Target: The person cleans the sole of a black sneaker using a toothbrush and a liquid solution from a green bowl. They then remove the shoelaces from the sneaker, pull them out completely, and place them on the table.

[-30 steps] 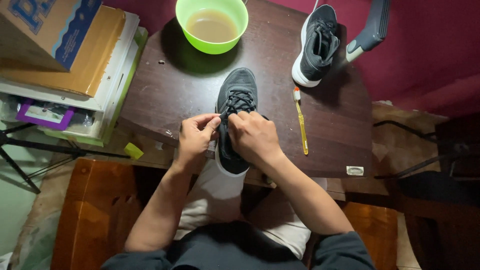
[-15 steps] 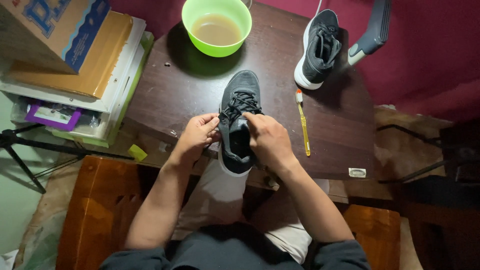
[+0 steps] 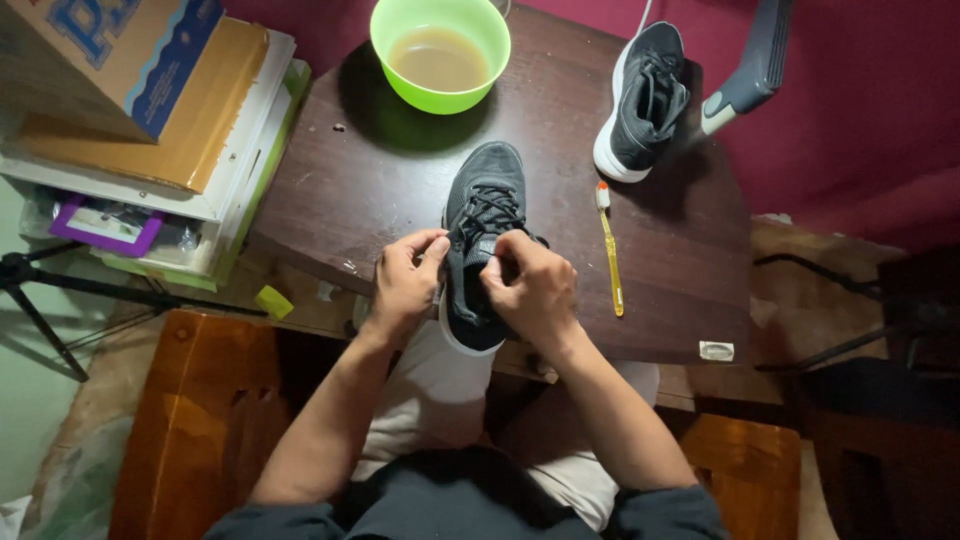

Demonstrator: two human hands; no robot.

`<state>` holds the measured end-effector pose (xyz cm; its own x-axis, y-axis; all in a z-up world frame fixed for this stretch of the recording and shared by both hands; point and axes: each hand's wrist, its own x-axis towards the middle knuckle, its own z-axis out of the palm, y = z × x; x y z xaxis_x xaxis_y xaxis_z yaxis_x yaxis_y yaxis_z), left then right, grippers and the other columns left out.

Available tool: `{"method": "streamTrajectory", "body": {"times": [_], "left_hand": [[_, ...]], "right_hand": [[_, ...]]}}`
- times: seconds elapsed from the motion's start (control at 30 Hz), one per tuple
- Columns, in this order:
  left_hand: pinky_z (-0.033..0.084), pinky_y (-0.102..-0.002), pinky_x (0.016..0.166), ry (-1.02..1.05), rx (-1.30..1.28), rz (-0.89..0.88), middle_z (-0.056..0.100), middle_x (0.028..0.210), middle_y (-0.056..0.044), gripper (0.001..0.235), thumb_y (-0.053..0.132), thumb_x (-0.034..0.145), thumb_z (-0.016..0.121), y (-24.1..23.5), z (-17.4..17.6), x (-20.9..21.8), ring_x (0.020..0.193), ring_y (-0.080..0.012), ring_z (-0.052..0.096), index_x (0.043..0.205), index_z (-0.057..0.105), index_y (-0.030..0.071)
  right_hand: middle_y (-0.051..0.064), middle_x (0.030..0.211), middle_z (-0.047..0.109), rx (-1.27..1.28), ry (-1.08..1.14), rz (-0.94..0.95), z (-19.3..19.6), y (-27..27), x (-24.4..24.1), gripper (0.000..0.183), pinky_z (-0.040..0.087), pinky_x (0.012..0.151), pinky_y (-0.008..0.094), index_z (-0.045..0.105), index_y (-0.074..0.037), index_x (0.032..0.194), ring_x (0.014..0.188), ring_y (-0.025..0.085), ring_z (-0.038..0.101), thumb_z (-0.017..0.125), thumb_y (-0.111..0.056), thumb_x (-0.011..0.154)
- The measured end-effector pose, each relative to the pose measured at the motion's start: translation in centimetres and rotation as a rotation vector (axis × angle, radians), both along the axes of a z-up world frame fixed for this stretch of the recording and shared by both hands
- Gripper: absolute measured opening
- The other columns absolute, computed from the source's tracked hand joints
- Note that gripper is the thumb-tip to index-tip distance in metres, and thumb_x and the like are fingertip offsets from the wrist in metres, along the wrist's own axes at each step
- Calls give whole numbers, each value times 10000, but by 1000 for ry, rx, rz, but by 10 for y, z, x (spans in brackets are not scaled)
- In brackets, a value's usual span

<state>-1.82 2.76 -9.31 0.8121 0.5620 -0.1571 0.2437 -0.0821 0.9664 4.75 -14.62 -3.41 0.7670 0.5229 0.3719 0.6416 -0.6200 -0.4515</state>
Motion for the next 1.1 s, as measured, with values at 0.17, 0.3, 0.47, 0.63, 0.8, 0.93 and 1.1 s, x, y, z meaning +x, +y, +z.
{"method": "streamTrajectory", "body": {"times": [0.17, 0.3, 0.47, 0.63, 0.8, 0.93, 1.1], "left_hand": [[639, -347, 660, -84, -209, -69, 732, 755, -105, 203, 212, 1007, 641, 3, -14, 6, 682, -165, 722, 1105, 770, 89], [627, -350, 609, -115, -236, -111, 672, 660, -84, 218, 206, 1016, 631, 4, -11, 5, 633, -134, 670, 1123, 773, 79], [616, -288, 630, -147, -286, -179, 648, 623, -54, 243, 223, 1022, 630, 8, -21, 6, 615, -94, 658, 1165, 763, 79], [622, -321, 662, -140, -304, -177, 689, 683, -68, 236, 226, 1022, 640, 8, -7, 0, 632, -100, 659, 1144, 772, 73], [608, -325, 632, -119, -151, -155, 724, 723, -94, 210, 243, 1010, 661, 8, -7, 0, 615, -138, 685, 1105, 775, 94], [585, -307, 617, -121, -21, -111, 751, 785, -61, 174, 276, 992, 695, 4, 3, -5, 595, -130, 699, 1069, 784, 148], [580, -315, 606, -122, -11, -85, 764, 805, -55, 176, 288, 968, 711, 0, 4, -5, 597, -144, 714, 1042, 784, 146]], "right_hand": [[-18, 691, 702, 49, 27, 3, 6, -2, 0, 60, 580, 633, 372, 679, -300, 896, 715, 249, 735, 723, -303, 856], [1, 720, 715, 17, 29, -31, 7, 8, 2, 65, 579, 631, 423, 691, -286, 908, 735, 268, 739, 714, -324, 861], [-8, 737, 720, 8, 5, 37, 6, 19, 4, 43, 588, 634, 414, 685, -290, 902, 749, 261, 745, 709, -303, 869], [-24, 698, 700, -10, -52, 43, -4, 19, 4, 51, 577, 607, 369, 682, -294, 879, 695, 255, 736, 725, -275, 860], [4, 672, 694, -60, -71, 60, 0, 21, 5, 82, 573, 578, 393, 689, -250, 863, 659, 283, 729, 760, -255, 821], [-7, 644, 638, -122, -128, 165, 7, 24, 7, 82, 560, 554, 383, 630, -243, 837, 634, 273, 706, 692, -267, 886], [2, 666, 605, -206, -228, 117, 17, 26, 7, 85, 559, 548, 393, 596, -252, 845, 660, 260, 699, 618, -277, 924]]}}
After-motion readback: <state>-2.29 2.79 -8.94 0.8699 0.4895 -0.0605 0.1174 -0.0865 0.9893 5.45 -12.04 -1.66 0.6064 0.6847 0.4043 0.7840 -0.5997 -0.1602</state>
